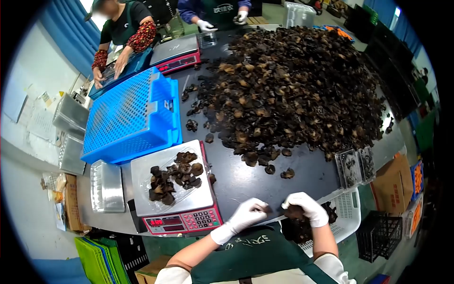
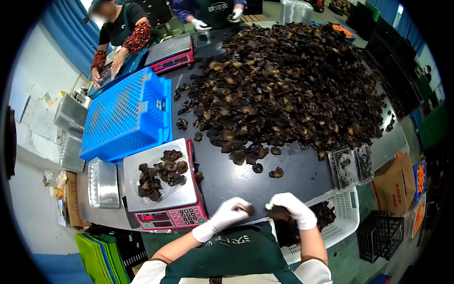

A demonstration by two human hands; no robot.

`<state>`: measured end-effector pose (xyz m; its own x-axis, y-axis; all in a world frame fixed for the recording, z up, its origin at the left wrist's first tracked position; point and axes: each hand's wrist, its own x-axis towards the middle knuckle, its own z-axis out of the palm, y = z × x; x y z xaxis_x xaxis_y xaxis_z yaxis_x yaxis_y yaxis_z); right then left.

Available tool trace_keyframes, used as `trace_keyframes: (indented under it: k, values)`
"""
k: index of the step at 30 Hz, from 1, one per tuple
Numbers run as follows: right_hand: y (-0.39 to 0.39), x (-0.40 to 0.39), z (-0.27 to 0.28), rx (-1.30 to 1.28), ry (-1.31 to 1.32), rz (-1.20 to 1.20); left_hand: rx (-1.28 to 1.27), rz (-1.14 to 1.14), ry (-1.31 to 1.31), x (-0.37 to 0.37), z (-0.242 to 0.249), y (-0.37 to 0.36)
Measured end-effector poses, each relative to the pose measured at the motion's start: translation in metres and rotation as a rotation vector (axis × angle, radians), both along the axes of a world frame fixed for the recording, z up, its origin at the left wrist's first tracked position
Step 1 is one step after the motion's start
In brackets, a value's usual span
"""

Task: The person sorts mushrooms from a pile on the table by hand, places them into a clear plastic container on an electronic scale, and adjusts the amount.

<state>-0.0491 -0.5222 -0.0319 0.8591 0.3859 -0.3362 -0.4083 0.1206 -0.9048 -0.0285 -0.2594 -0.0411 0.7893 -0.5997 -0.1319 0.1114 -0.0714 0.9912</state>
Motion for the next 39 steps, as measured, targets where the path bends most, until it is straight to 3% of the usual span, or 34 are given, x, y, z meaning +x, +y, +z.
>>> trace_keyframes:
  k: [2,4,7,10,11,12,14,16,17,18,22,24,27,30,32,34,38,39]
  values:
    - [-0.049,-0.007,0.013,-0.133,0.186,0.223,-0.108,-0.377,0.159,-0.013,0.013,-0.031]
    - [-0.069,-0.010,0.026,-0.242,0.242,0.141,-0.048,-0.467,0.025,-0.012,0.023,-0.046]
    - [-0.068,0.004,0.026,-0.553,-0.031,-0.073,0.272,-0.080,-0.456,0.022,0.015,-0.055]
    - [-0.040,0.027,0.001,-0.755,-0.378,-0.334,0.306,0.362,-0.841,0.088,-0.020,-0.052]
    - [-0.032,0.039,-0.013,-0.824,-0.573,-0.366,0.433,0.285,-0.660,0.110,-0.003,-0.049]
    - [-0.024,0.052,-0.026,-0.889,-0.770,-0.395,0.513,0.470,-0.886,0.120,-0.029,-0.048]
    - [0.001,0.081,-0.038,-0.940,-0.837,-0.505,0.864,0.449,-0.948,0.136,-0.049,-0.044]
    - [0.022,0.104,-0.039,-1.188,-1.061,-0.424,0.855,0.309,-0.871,0.141,-0.064,-0.040]
    - [0.036,0.109,-0.049,-1.260,-0.917,-0.422,0.830,0.219,-0.851,0.135,-0.071,-0.037]
    - [0.042,0.114,-0.043,-1.196,-0.868,-0.265,0.828,0.204,-0.910,0.126,-0.068,-0.037]
    - [0.063,0.087,-0.056,-1.053,-1.142,0.040,0.651,0.162,-0.842,0.076,-0.068,-0.016]
    - [0.056,0.065,-0.055,-0.875,-1.162,0.206,0.721,0.089,-0.872,0.049,-0.050,-0.002]
    - [0.045,0.046,-0.048,-0.662,-1.213,0.167,0.594,0.217,-0.736,0.021,-0.043,0.015]
    - [0.029,0.074,-0.025,-0.527,-0.996,-0.054,0.479,0.417,-0.610,0.015,-0.052,0.022]
    - [0.019,0.095,-0.032,-0.751,-1.014,-0.284,0.570,0.578,-0.519,0.025,-0.058,0.016]
    - [0.016,0.113,-0.042,-0.806,-0.982,-0.398,0.613,0.627,-0.509,0.035,-0.049,0.001]
    - [0.045,0.106,-0.042,-0.936,-1.069,-0.072,0.609,0.241,-0.701,0.036,-0.062,-0.003]
    - [0.049,0.097,-0.044,-0.844,-1.049,0.066,0.570,0.137,-0.693,0.033,-0.061,0.001]
